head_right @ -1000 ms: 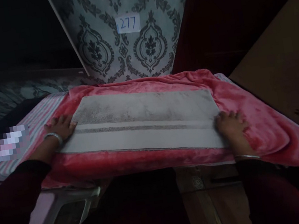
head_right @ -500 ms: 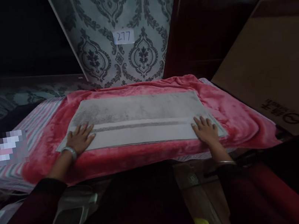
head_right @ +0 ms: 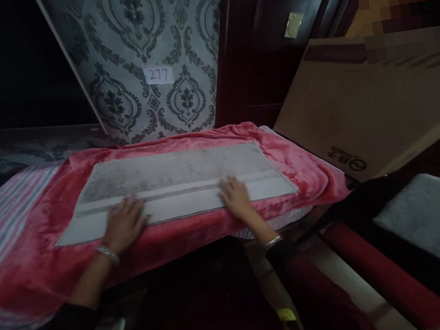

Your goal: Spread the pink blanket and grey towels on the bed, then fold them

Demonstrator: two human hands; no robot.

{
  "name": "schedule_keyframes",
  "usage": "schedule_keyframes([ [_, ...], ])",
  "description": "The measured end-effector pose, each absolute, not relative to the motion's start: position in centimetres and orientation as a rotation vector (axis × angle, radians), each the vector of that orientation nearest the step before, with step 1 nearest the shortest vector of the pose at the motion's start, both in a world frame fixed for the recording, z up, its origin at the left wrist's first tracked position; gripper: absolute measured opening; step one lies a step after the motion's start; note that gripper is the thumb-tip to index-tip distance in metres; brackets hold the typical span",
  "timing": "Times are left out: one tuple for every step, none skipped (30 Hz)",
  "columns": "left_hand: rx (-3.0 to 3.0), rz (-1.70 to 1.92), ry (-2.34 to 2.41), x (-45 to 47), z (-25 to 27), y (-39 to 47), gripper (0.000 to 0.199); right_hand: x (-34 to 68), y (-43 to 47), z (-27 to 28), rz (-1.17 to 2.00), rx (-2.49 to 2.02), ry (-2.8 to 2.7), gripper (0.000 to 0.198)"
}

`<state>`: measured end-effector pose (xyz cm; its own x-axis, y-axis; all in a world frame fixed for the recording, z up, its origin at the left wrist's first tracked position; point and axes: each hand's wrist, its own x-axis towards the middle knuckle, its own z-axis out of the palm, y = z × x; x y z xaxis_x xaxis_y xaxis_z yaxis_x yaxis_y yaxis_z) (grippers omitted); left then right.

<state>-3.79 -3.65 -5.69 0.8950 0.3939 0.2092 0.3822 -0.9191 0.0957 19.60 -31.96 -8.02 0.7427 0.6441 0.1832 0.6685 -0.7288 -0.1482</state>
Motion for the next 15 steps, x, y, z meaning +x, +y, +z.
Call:
schedule_keyframes([
  [3.033, 0.304, 0.514, -2.6, -6.2, -5.3, 0.056, 18.0, -30.1, -8.1, -0.123, -2.655, -1.19, 0.054],
  [3.052, 0.253, 0.414, -1.6, -6.8, -7.0, 0.058, 16.5, -28.5, -8.2, -0.073, -2.595, -1.297, 0.054],
  [3.062, 0.21, 0.348, -0.8, -7.2, -8.4, 0.059, 15.3, -27.4, -8.5, -0.05, -2.552, -1.375, 0.054],
  [3.069, 0.186, 0.31, -0.3, -7.6, -9.6, 0.058, 14.5, -26.8, -8.7, -0.047, -2.529, -1.414, 0.055],
  [3.072, 0.188, 0.303, 0.0, -7.9, -10.4, 0.058, 14.1, -26.6, -9.0, -0.06, -2.523, -1.425, 0.056],
  [3.074, 0.21, 0.317, 0.0, -8.2, -10.9, 0.057, 14.1, -26.9, -9.2, -0.083, -2.529, -1.417, 0.057],
  [3.076, 0.242, 0.339, -0.3, -8.4, -11.0, 0.056, 14.5, -27.6, -9.4, -0.107, -2.543, -1.393, 0.058],
  [3.077, 0.277, 0.361, -0.6, -8.6, -10.9, 0.056, 15.2, -28.7, -9.5, -0.127, -2.565, -1.357, 0.059],
  [3.075, 0.308, 0.377, -1.0, -8.8, -10.5, 0.056, 16.1, -29.9, -9.6, -0.141, -2.595, -1.31, 0.059],
  [3.069, 0.336, 0.39, -1.5, -9.0, -10.0, 0.056, 17.2, -31.4, -9.7, -0.155, -2.634, -1.25, 0.058],
  [3.054, 0.363, 0.404, -1.9, -9.2, -9.3, 0.056, 18.3, -32.9, -9.7, -0.169, -2.679, -1.175, 0.057],
  [3.033, 0.388, 0.412, -2.3, -9.4, -8.7, 0.058, 19.3, -34.5, -9.7, -0.185, -2.728, -1.088, 0.055],
  [3.005, 0.41, 0.413, -2.6, -9.5, -8.0, 0.06, 20.4, -35.9, -9.6, -0.199, -2.776, -0.992, 0.054],
  [2.974, 0.417, 0.407, -2.8, -9.4, -7.3, 0.062, 21.4, -37.2, -9.5, -0.209, -2.82, -0.896, 0.053],
  [2.944, 0.4, 0.397, -2.8, -9.1, -6.6, 0.065, 22.3, -38.3, -9.3, -0.212, -2.859, -0.808, 0.052],
])
